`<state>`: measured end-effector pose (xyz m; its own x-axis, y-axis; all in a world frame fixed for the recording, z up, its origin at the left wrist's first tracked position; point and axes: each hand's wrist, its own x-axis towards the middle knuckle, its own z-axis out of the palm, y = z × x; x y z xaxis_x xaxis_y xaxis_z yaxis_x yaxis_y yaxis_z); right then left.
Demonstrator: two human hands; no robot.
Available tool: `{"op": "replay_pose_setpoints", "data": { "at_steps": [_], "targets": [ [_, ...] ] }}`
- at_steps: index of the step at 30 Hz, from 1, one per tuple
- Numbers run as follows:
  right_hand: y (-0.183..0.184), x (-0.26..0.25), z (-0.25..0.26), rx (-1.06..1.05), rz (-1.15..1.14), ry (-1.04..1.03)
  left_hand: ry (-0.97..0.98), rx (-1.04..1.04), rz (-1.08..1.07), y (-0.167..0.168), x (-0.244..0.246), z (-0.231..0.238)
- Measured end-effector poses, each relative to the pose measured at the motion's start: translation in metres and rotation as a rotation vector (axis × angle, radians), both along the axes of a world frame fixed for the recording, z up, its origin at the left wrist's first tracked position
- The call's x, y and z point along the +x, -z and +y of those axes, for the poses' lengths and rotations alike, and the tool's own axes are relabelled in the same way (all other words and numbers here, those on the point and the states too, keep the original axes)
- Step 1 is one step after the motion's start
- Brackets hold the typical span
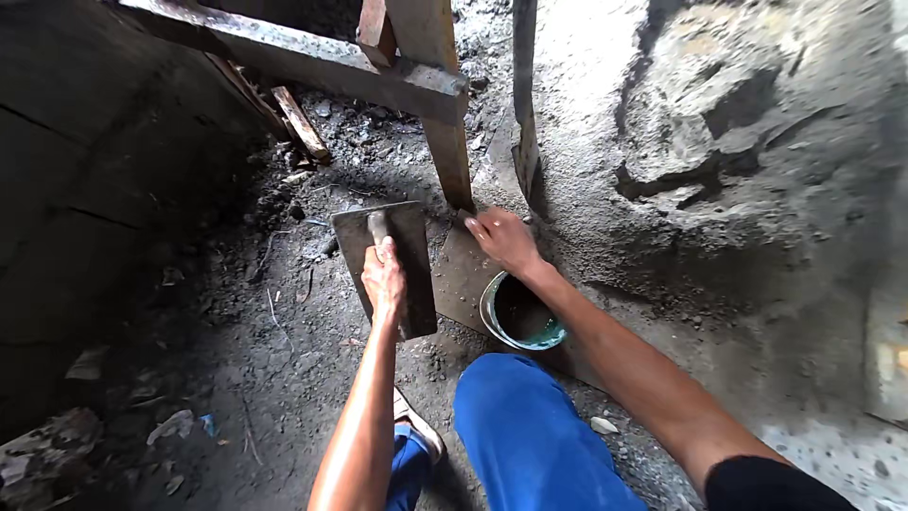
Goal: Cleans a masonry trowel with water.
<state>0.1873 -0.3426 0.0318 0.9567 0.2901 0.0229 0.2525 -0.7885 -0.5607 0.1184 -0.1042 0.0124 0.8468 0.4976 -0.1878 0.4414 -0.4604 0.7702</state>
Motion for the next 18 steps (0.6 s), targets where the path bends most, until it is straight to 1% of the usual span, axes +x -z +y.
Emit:
{"op": "replay_pose_setpoints", "data": {
  "at_steps": [2,3,4,6,8,10,12,13,14,15,16,17,18],
  "targets": [
    [-0.001,-0.039,-0.032,0.066,0.02,-0.049,-0.052,-0.096,-0.063,0.001,-0.001,0.005],
    [0.008,-0.061,-0.047,0.057,0.113,-0.057,-0.074,-0.133,-0.077,0.001,-0.002,0.003],
    [0.019,-0.082,-0.06,0.019,0.27,-0.066,-0.088,-0.166,-0.076,0.001,-0.002,0.001],
    [0.052,-0.108,-0.077,-0.128,0.591,-0.118,-0.12,-0.225,-0.049,0.002,0.0,-0.009],
    [0.08,-0.114,-0.077,-0.306,0.827,-0.131,-0.164,-0.275,-0.028,0.005,0.002,-0.018],
    [0.091,-0.107,-0.067,-0.438,0.9,-0.034,-0.224,-0.351,-0.039,0.011,0.001,-0.025],
    [0.102,-0.098,-0.062,-0.448,0.92,0.09,-0.267,-0.418,-0.06,0.013,-0.003,-0.03],
    [0.108,-0.093,-0.063,-0.416,0.947,0.153,-0.287,-0.445,-0.077,0.013,-0.004,-0.032],
    [0.113,-0.087,-0.066,-0.35,0.991,0.222,-0.313,-0.476,-0.097,0.01,-0.004,-0.034],
    [0.115,-0.082,-0.069,-0.214,1.055,0.294,-0.341,-0.507,-0.116,0.007,-0.003,-0.036],
    [0.113,-0.079,-0.073,0.028,1.141,0.357,-0.366,-0.533,-0.13,0.005,-0.003,-0.037],
    [0.1,-0.076,-0.075,0.342,1.232,0.387,-0.388,-0.554,-0.14,0.004,-0.004,-0.037],
    [0.078,-0.072,-0.071,0.636,1.269,0.368,-0.405,-0.576,-0.147,0.004,-0.005,-0.037]
  ]
}}
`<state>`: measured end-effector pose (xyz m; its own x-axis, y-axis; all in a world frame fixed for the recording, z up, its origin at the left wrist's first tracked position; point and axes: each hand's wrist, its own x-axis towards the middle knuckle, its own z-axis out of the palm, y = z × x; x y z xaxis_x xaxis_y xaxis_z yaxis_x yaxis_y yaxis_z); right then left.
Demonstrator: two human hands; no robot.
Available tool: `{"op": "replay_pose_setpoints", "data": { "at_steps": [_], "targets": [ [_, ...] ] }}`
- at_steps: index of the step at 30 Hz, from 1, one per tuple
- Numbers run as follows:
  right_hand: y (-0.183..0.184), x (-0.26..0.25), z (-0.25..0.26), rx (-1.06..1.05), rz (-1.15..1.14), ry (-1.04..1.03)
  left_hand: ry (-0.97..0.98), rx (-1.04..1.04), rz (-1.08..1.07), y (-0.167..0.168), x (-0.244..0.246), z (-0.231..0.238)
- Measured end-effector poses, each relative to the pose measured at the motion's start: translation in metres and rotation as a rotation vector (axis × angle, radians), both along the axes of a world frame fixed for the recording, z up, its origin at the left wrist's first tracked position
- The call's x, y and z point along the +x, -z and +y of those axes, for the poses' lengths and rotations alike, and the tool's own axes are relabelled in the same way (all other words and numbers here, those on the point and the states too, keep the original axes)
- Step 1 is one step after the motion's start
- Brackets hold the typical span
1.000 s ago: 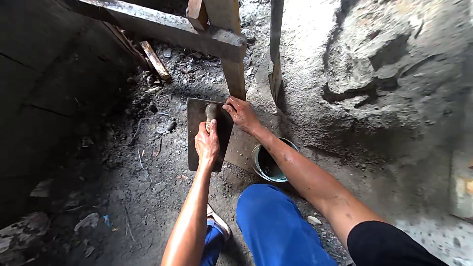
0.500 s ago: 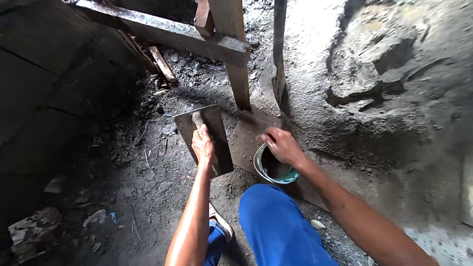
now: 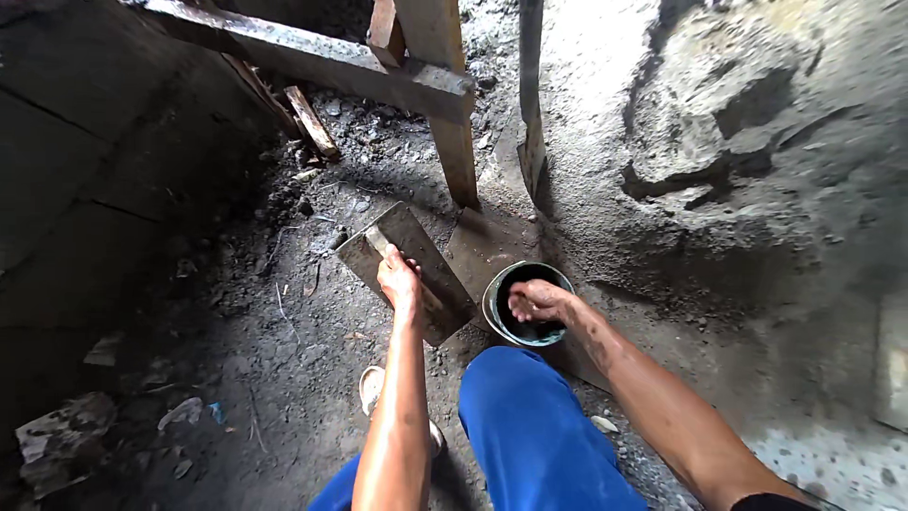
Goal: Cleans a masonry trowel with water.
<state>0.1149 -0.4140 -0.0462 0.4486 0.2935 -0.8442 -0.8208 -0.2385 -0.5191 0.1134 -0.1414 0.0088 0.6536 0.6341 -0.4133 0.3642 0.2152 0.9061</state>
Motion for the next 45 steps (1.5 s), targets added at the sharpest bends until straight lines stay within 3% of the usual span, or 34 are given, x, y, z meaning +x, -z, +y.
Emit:
{"op": "replay_pose_setpoints", "data": {
  "at_steps": [2,4,5,7,9,11,15,19,21,28,31,34,38,41,43,45],
  "targets": [
    [-0.061,0.009,0.027,0.345,-0.136,0.162,-0.006,-0.034,-0.019,0.001,-0.002,-0.001],
    [-0.098,0.015,0.071,0.468,-0.526,0.07,0.013,-0.024,-0.001,0.005,-0.009,-0.005],
    [-0.105,0.025,0.097,0.39,-0.818,-0.043,0.022,-0.005,0.005,0.006,-0.009,-0.007],
    [-0.095,0.053,0.141,0.004,-1.452,-0.382,0.04,0.058,0.022,0.006,-0.007,-0.01],
    [-0.068,0.072,0.165,-0.304,-1.744,-0.642,0.048,0.094,0.021,0.003,-0.009,-0.009],
    [-0.042,0.063,0.163,-0.435,-1.802,-0.759,0.007,0.093,0.003,-0.002,-0.01,-0.002],
    [-0.008,0.019,0.142,-0.448,-1.737,-0.84,-0.051,0.15,-0.005,-0.001,-0.012,0.018],
    [-0.032,0.056,0.181,-0.565,-1.737,-0.688,-0.012,0.174,-0.002,0.001,-0.015,0.019],
    [-0.036,0.066,0.194,-0.551,-1.777,-0.707,-0.011,0.148,-0.029,-0.004,-0.016,0.019],
    [-0.017,0.05,0.164,-0.474,-1.777,-0.77,0.058,0.214,0.028,0.001,-0.016,0.032],
    [-0.022,0.058,0.181,-0.49,-1.788,-0.696,-0.028,0.141,-0.038,-0.008,-0.004,0.036],
    [-0.012,0.031,0.179,-0.475,-1.773,-0.712,-0.07,0.121,-0.068,-0.01,-0.003,0.045],
    [0.022,-0.014,0.137,-0.375,-1.737,-0.999,-0.209,0.027,-0.142,-0.018,0.0,0.075],
    [0.027,-0.026,0.117,-0.389,-1.518,-1.131,-0.316,0.056,-0.168,-0.028,0.0,0.102],
    [0.019,-0.024,0.125,-0.42,-1.506,-1.052,-0.368,0.085,-0.191,-0.035,0.0,0.113],
    [0.0,-0.011,0.154,-0.415,-1.645,-0.892,-0.401,0.096,-0.2,-0.039,-0.003,0.11]
  ]
}}
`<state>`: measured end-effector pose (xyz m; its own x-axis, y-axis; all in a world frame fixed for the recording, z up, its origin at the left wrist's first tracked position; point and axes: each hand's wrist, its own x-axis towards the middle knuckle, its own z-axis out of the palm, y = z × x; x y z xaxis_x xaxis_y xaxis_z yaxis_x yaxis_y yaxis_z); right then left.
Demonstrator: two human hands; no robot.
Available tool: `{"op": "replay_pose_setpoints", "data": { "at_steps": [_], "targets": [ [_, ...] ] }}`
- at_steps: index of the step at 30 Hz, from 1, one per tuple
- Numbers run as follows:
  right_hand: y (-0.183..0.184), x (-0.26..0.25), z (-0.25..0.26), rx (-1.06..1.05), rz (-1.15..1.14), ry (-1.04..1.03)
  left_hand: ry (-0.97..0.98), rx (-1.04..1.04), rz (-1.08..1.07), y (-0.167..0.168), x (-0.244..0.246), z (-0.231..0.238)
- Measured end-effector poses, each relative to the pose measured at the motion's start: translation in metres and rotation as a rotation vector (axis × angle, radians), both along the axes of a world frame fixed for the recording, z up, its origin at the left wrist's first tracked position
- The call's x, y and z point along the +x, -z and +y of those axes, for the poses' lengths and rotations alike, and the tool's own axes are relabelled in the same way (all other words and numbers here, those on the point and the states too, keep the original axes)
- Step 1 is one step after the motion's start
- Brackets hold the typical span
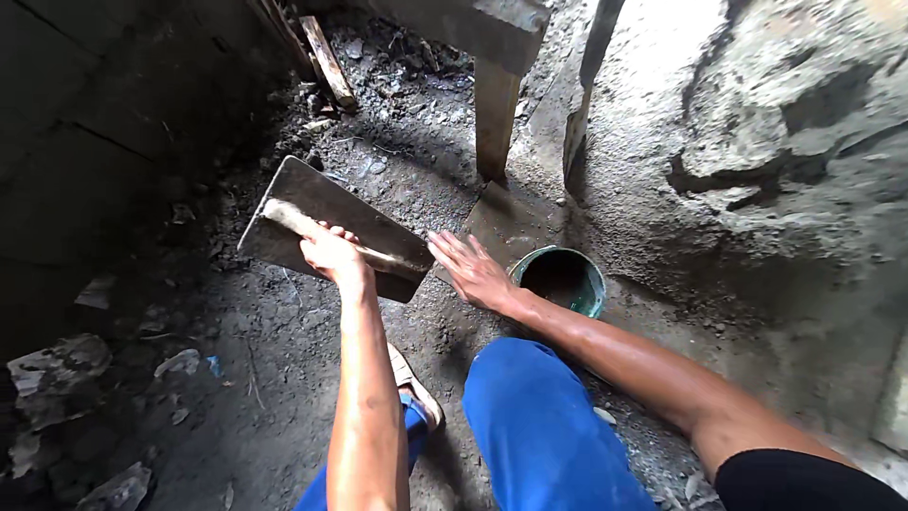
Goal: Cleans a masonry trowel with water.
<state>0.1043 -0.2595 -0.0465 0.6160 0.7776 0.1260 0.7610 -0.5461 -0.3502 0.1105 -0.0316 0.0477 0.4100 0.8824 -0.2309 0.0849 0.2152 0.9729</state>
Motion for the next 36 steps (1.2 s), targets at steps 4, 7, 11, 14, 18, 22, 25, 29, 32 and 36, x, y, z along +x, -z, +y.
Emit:
{"op": "replay_pose_setpoints", "data": {
  "at_steps": [4,7,11,14,18,22,25,29,32,36],
  "targets": [
    [-0.029,0.039,0.071,0.192,-0.124,-0.027,0.034,-0.058,0.017,-0.002,-0.004,-0.026],
    [-0.011,0.04,0.071,0.139,-0.117,0.019,0.051,-0.102,-0.006,-0.004,-0.005,-0.036],
    [0.03,0.011,0.028,0.056,-0.045,0.1,0.024,-0.094,-0.015,0.002,-0.003,-0.025],
    [0.028,0.013,0.032,0.066,-0.017,0.185,0.02,-0.056,0.0,0.003,0.003,-0.021],
    [0.004,0.031,0.07,0.081,-0.066,0.148,0.034,-0.042,0.003,0.004,0.007,-0.033],
    [0.033,0.018,0.035,0.019,-0.026,0.167,-0.003,-0.037,-0.072,0.007,0.008,-0.026],
    [0.026,-0.002,-0.011,-0.047,0.118,0.232,-0.054,0.006,-0.151,0.014,0.008,-0.005],
    [-0.043,-0.013,-0.084,0.11,0.196,0.531,-0.117,-0.04,-0.18,0.008,0.0,0.004],
    [-0.045,-0.018,-0.139,-0.043,0.496,0.687,-0.11,-0.109,-0.21,0.012,-0.003,-0.002],
    [0.004,-0.007,-0.162,-0.541,0.888,0.558,-0.094,-0.21,-0.198,0.009,-0.001,-0.019]
  ]
}}
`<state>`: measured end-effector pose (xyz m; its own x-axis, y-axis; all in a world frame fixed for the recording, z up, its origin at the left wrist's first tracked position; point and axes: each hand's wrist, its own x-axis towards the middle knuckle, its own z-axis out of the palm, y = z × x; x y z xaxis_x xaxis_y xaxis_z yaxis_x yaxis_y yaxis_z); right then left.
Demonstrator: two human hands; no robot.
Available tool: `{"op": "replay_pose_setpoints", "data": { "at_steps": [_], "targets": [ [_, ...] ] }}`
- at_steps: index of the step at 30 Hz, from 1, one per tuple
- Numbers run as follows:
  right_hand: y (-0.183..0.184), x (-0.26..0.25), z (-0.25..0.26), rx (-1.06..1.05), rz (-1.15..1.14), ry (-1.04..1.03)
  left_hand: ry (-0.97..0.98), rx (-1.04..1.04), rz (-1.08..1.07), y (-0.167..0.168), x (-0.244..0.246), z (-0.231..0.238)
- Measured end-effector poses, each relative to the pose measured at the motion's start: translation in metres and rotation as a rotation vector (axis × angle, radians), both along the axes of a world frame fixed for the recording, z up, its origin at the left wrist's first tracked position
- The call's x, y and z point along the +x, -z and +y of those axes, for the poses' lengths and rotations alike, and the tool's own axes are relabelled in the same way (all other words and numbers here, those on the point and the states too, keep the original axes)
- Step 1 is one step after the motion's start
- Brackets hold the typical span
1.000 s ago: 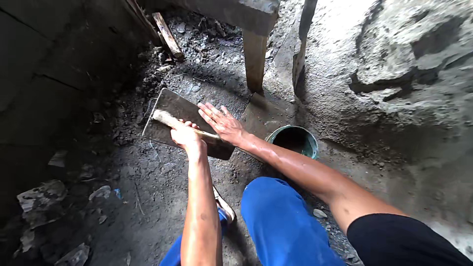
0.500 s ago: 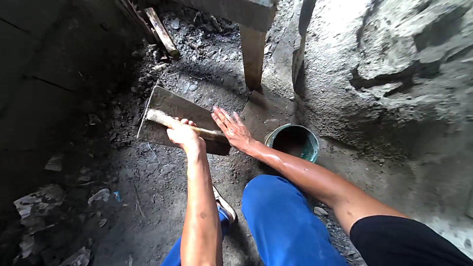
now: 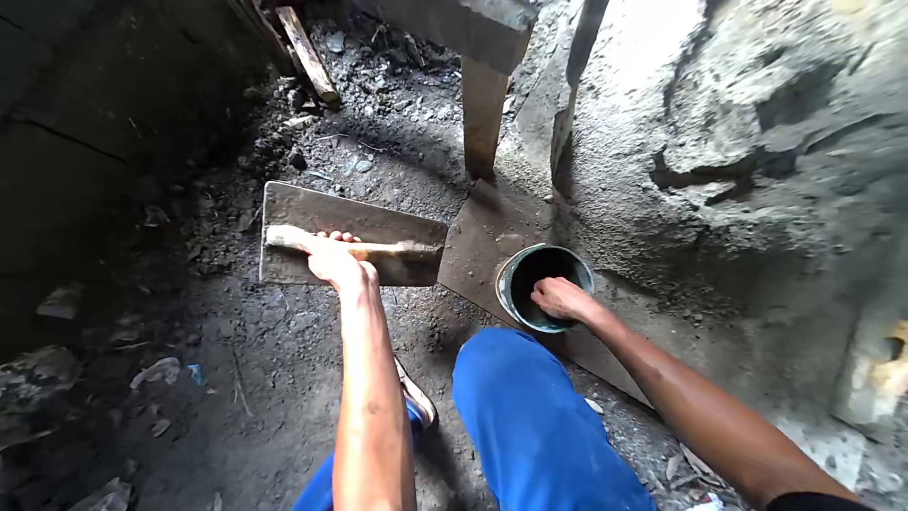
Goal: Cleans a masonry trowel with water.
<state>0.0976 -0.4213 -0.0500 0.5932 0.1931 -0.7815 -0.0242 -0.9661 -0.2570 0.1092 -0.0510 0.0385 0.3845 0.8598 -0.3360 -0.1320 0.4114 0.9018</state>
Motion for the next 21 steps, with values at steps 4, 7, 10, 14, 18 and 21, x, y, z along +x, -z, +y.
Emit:
{"op": "replay_pose_setpoints", "data": {
  "at_steps": [4,7,10,14,18,21],
  "targets": [
    [0.031,0.019,0.019,-0.247,0.124,-0.076,0.028,-0.036,0.006,-0.004,0.002,-0.017],
    [0.041,0.026,0.016,-0.234,0.213,0.009,0.049,-0.024,0.015,-0.005,0.001,-0.025],
    [0.028,0.028,0.001,0.118,0.368,0.47,0.07,-0.006,0.038,-0.002,0.0,-0.028],
    [-0.06,0.03,0.03,0.943,0.469,0.729,0.083,0.005,0.076,0.009,-0.004,-0.03],
    [-0.099,0.022,0.145,1.315,-0.259,0.269,0.089,-0.032,0.08,0.011,-0.004,-0.043],
    [-0.039,0.022,0.178,0.93,-0.78,-0.32,0.068,-0.122,0.027,-0.002,-0.004,-0.037]
  ]
}}
